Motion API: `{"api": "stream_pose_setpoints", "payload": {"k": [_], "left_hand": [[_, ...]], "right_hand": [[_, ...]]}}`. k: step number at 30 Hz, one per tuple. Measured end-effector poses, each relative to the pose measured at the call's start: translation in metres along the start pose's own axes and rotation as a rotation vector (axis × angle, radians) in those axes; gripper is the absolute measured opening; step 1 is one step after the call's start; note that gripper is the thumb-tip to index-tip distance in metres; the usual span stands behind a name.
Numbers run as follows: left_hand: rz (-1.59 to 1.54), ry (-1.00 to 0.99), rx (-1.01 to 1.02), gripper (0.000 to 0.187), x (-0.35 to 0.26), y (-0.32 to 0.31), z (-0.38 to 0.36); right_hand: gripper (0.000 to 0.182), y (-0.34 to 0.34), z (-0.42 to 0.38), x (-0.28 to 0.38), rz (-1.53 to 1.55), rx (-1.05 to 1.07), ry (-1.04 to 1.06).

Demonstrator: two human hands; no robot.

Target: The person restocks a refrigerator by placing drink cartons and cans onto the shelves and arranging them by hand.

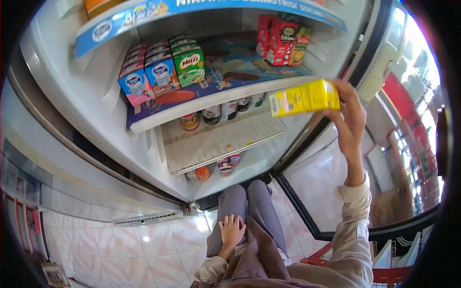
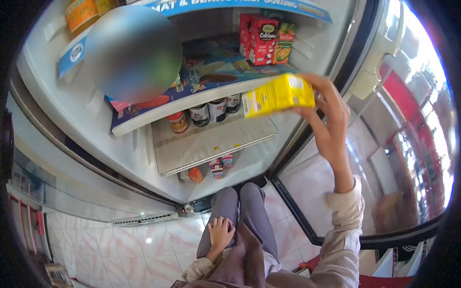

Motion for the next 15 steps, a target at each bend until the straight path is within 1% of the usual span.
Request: {"api": "stream_pose_setpoints", "payload": {"k": [1,4,6,9,12,15], "left_hand": [[0.006,0.001,-0.001,0.014,0.001,-0.001,0.000],[0.024,0.002,0.003,0.015,0.003,-0.003,-0.002],[0.010,-0.005,-0.003,0.015,0.003,-0.005,-0.003],[0.005,-0.022,-0.005,0.015,0.004,-0.004,-0.003],[0.011,-0.017,0.020,0.016,0.005,-0.003,-0.004],[0.002,-0.017,0.027,0.016,0.006,-0.005,-0.004]], "right_hand": [[0.048,0.000,0.014,0.002,0.047,-0.049,0.033],[0.046,-0.015,0.050,0.011,-0.039,-0.138,0.191],[0.046,-0.029,0.070,-0.003,-0.144,-0.127,0.293],[0.046,-0.050,0.099,-0.017,-0.192,-0.058,0.368],[0.047,-0.066,0.124,-0.037,-0.222,-0.012,0.366],[0.041,-0.077,0.139,-0.049,-0.563,-0.073,0.467]]}}
Point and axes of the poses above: each hand's wrist, its own z-axis towards the middle knuckle, its own y-axis out of the back of the hand, x = y × z, the point moved 3 cm from there along z, towards the middle knuckle, and after that the axes turned 1 degree about y, right-handed, at the moved point
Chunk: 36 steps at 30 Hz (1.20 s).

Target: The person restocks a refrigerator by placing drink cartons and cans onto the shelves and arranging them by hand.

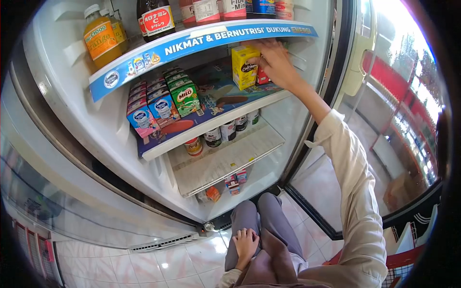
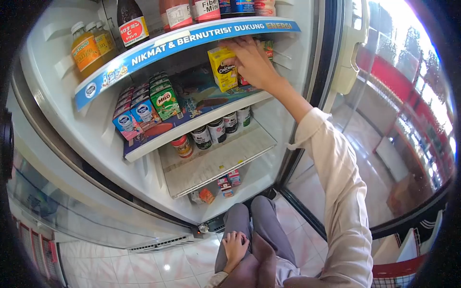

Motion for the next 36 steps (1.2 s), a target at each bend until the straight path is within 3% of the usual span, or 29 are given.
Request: {"api": "stream_pose_setpoints", "payload": {"k": [12,16,20,23,26,30,31,33,34,35,36], "left_hand": [[0.008,-0.003,-0.017,0.013,-0.005,0.005,0.003],[-0.003,0.011,-0.017,0.015,-0.003,0.003,0.003],[0.019,0.000,-0.016,0.014,-0.004,0.003,0.004],[0.040,-0.008,-0.030,0.012,-0.007,0.007,0.006],[0.026,0.006,-0.015,0.014,-0.008,0.008,0.005],[0.002,0.027,-0.014,0.015,-0.006,0.004,0.007],[0.004,0.026,-0.020,0.015,-0.005,0.004,0.007],[0.015,0.033,-0.009,0.016,-0.004,0.000,0.007],[0.013,0.025,-0.015,0.017,-0.004,0.001,0.007],[0.012,0.017,-0.023,0.019,-0.004,0.002,0.008],[0.011,0.009,-0.027,0.020,-0.004,0.003,0.007]], "right_hand": [[0.038,-0.015,0.015,-0.027,-0.179,0.217,-0.143],[0.036,-0.023,0.015,-0.040,-0.153,0.182,-0.077],[0.030,-0.031,0.012,-0.052,-0.091,0.124,-0.038],[0.032,-0.027,0.006,-0.045,-0.322,0.017,0.087],[0.031,-0.028,-0.006,-0.039,-0.320,0.020,-0.033],[0.025,-0.007,-0.061,0.048,0.117,-0.332,0.078],[0.024,-0.007,-0.089,0.073,0.147,-0.074,0.043],[0.016,-0.031,-0.171,0.120,0.058,0.214,0.181],[0.018,-0.050,-0.225,0.132,0.352,0.153,0.303],[0.024,-0.065,-0.256,0.153,0.428,0.185,0.348],[0.030,-0.086,-0.286,0.170,0.435,0.399,0.229]]}}
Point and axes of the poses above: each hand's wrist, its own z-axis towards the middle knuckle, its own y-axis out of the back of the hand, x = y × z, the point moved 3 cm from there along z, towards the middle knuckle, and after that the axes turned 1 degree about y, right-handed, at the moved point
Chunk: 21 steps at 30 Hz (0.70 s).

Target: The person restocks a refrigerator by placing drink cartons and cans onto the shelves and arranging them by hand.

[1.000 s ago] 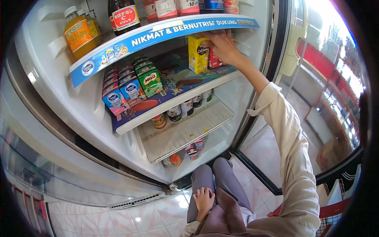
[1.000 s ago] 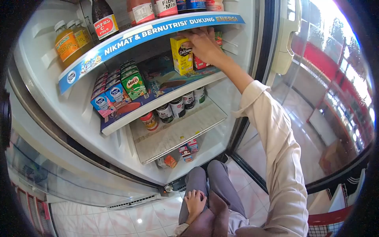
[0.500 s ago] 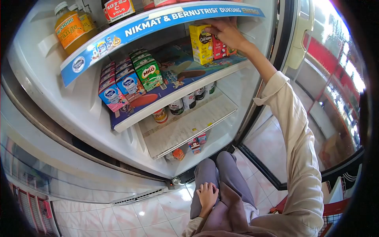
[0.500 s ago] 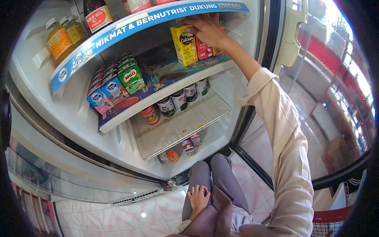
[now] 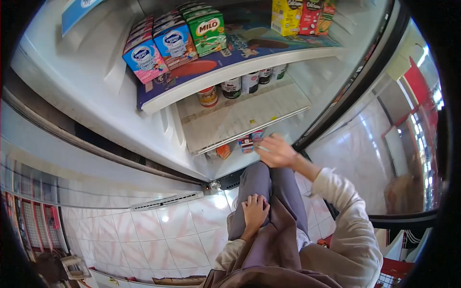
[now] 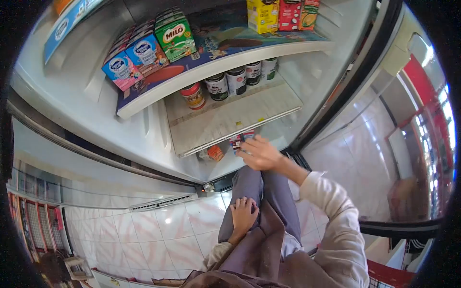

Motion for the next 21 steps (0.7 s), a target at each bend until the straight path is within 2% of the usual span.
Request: {"api": "stream_pose_setpoints", "payload": {"k": [1,4,7,10,11,14,17,21], "left_hand": [[-0.009,0.005,0.008,0.020,0.000,0.001,0.000],[-0.039,0.008,0.031,0.022,0.000,0.002,0.000],[-0.063,0.017,0.056,0.023,-0.001,0.002,0.002],[-0.047,0.035,0.095,0.023,-0.001,0.004,0.004],[-0.033,0.033,0.084,0.023,-0.002,0.005,0.003],[-0.027,0.039,0.095,0.023,-0.003,0.004,0.004],[-0.015,0.032,0.095,0.024,-0.003,0.001,0.003],[-0.009,0.018,0.109,0.026,-0.001,0.001,0.001]], "right_hand": [[0.036,-0.035,-0.014,0.004,0.053,0.178,-0.155],[0.044,-0.119,-0.056,-0.010,0.032,0.240,-0.612],[0.052,-0.157,-0.067,-0.022,0.019,0.326,-0.712],[0.055,-0.185,-0.065,-0.028,0.043,0.314,-0.727],[0.061,-0.188,-0.063,-0.028,0.048,0.349,-0.724],[0.062,-0.198,-0.066,-0.024,-0.181,0.283,-0.616],[0.058,-0.213,-0.074,-0.028,-0.179,0.316,-0.544],[0.053,-0.204,-0.072,-0.019,-0.199,0.467,-0.620]]}}
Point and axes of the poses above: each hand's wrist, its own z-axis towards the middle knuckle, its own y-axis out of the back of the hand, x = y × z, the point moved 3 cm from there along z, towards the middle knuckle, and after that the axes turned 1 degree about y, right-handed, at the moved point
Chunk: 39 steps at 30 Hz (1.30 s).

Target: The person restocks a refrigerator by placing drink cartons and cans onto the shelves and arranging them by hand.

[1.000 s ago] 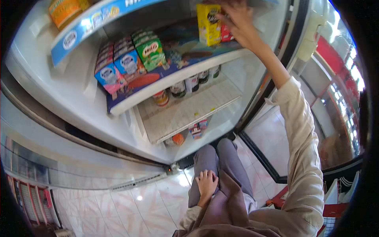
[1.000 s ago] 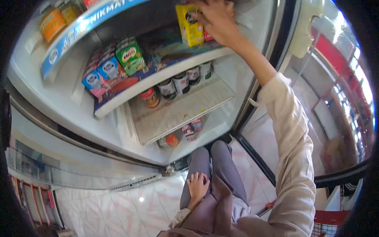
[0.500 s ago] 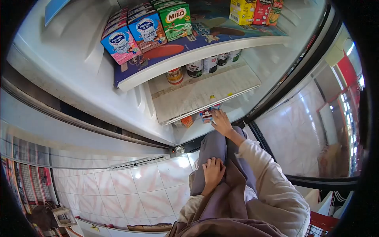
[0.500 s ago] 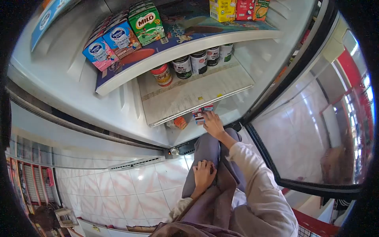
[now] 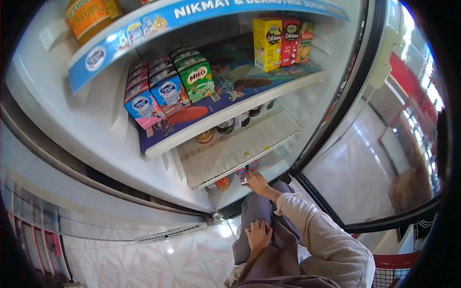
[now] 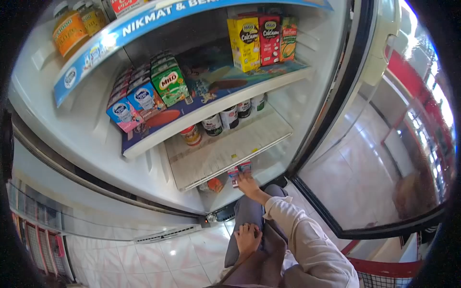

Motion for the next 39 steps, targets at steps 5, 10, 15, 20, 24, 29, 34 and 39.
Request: {"api": "stream_pose_setpoints", "payload": {"k": [5,10,15,20,24,29,34,39], "left_hand": [[-0.295,0.096,0.056,0.029,0.011,-0.003,-0.001],[-0.660,0.158,-0.120,0.062,0.023,0.024,0.023],[-0.441,-0.113,-0.177,0.079,-0.009,0.086,0.051],[-0.540,-0.252,-0.144,0.066,-0.041,0.137,0.063],[-0.460,-0.408,-0.183,0.059,-0.072,0.183,0.077],[-0.301,-0.731,-0.600,0.061,-0.106,0.270,0.120],[-0.198,-0.707,-0.944,0.053,-0.137,0.351,0.184],[-0.218,-0.494,-0.905,0.039,-0.150,0.381,0.255]], "right_hand": [[0.043,0.055,-0.032,-0.002,0.304,-0.178,0.092],[0.037,0.181,-0.074,0.001,0.427,-0.191,0.200],[0.034,0.274,-0.115,-0.002,0.543,-0.200,0.220],[0.044,0.325,-0.150,-0.008,0.609,-0.197,0.135],[0.057,0.349,-0.163,-0.027,0.729,-0.483,0.131],[0.047,0.321,-0.189,-0.041,1.317,-0.722,-0.212],[0.034,0.270,-0.210,-0.033,1.550,-0.662,-0.438],[0.027,0.243,-0.219,-0.023,1.584,-0.587,-0.494]]}}
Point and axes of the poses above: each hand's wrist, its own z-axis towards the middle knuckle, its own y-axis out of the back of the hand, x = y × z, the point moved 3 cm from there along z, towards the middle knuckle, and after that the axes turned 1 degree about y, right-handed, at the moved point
